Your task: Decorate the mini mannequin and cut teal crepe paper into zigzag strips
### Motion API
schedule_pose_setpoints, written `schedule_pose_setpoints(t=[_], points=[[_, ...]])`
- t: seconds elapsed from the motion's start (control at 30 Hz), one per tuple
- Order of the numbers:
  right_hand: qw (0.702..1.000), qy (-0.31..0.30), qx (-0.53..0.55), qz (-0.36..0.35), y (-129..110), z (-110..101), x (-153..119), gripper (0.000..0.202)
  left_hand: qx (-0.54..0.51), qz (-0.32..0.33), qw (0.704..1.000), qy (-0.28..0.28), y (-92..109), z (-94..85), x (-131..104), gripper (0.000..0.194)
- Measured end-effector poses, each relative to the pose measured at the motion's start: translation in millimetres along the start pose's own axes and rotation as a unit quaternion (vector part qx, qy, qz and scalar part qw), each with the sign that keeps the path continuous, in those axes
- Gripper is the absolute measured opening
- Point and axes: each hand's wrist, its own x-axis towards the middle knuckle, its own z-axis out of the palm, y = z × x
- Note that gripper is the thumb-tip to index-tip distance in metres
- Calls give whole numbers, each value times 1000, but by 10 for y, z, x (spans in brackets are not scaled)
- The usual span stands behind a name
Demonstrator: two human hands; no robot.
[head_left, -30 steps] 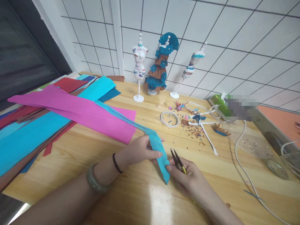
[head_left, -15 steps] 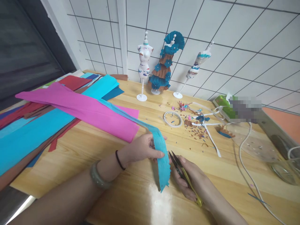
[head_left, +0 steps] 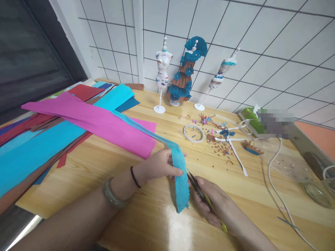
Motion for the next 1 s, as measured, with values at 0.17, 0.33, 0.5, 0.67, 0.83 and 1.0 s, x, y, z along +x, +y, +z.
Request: schedule_pose_setpoints(t=[0.17,0.33,0.5,0.67,0.83,1.0], points=[[1000,-14,-25,2,-15,0,-31,46,-5,-10,1000,-17,0,5,-5,59],[999,-23,-31,-7,-6,-4,-44,47,2,-11,999,-30,-12,6,-12,66],[998,-31,-50,-22,-11,-7,-50,45,10,5,999,-45,-43,-5,-6,71],[997,-39,-65,-27,-29,0,-57,44,19,18,998,-60,-63,-6,1,67],[997,-43,-64,-22,-33,14,-60,44,42,20,997,-62,-79,-15,6,69],[997,-53,-54,-24,-18,16,-56,42,72,21,995,-71,-95,-30,17,72]])
